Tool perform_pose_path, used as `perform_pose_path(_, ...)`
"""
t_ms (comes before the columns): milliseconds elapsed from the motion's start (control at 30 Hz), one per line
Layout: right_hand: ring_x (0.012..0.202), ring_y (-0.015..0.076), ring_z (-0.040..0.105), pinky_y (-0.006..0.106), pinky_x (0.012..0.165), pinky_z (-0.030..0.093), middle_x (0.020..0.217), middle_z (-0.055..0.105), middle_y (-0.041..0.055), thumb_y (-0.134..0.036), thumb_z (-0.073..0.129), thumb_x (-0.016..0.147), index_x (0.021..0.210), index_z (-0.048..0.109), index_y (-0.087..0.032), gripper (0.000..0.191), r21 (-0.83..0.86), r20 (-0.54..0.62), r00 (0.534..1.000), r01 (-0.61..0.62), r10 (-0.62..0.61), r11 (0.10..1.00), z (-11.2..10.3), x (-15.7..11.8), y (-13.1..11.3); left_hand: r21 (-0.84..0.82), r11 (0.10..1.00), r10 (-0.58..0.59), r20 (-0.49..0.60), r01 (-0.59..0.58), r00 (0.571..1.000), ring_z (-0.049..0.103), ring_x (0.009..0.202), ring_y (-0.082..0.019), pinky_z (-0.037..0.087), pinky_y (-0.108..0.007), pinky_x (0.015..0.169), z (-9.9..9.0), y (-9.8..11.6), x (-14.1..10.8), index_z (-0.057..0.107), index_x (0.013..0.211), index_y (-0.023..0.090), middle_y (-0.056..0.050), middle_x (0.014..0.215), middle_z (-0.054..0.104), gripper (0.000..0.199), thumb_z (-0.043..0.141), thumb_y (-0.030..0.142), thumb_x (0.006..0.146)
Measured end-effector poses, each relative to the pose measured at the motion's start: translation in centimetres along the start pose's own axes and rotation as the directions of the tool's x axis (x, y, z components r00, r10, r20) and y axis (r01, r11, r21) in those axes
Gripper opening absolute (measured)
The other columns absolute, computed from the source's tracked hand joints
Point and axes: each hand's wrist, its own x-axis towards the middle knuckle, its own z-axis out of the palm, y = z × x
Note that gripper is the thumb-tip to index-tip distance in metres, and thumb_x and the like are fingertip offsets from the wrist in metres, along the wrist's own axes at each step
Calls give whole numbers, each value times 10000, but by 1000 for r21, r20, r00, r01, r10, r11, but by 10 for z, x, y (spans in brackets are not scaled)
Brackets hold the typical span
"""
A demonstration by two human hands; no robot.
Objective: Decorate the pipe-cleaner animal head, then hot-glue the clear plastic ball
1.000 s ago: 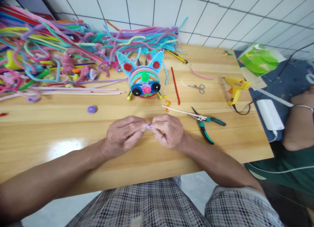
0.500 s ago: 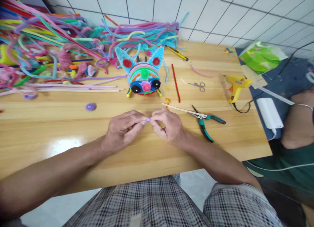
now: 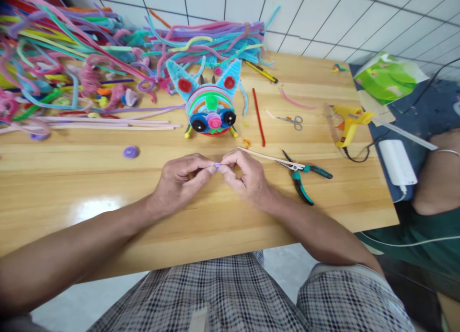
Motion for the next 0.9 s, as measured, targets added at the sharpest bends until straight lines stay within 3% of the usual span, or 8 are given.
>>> perform_pose_path(233,809,129,686,274,709,566,933,685,-8,-232,706,1018,1122,664,-260,116,131,-7,995,-97,99,987,3,-5,3,9,999,40,-9,-40,999,716,724,-118,570,-212,690,1,-1,0,818,1030,159,-59,847,799,135,694,107,1014)
perform_pose_path(400,845,137,705,292,746,575,974,717,3,-252,716,1026,1174,707,-268,149,130,15,993,-121,120,984,1,-5,2,-1,999,47,-5,-47,999,745,774,-121,588,-209,736,1,0,1,821,1027,158,-74,889,817,141,696,92,1014)
perform_pose_path(667,836,161,698,329,755,580,918,725,21,-286,690,1047,1088,720,-260,57,94,22,998,-68,66,993,-1,0,-2,13,999,51,-3,-51,999,752,772,-129,595,-218,726,0,-1,0,821,1047,174,-65,884,816,142,698,108,1018)
perform_pose_path(900,831,162,695,327,750,577,917,730,21,-298,695,1041,1079,725,-256,64,103,22,996,-92,90,990,-1,0,-1,7,998,55,-5,-55,998,750,780,-126,592,-216,739,1,-1,0,818,1043,166,-70,889,816,144,697,94,1014)
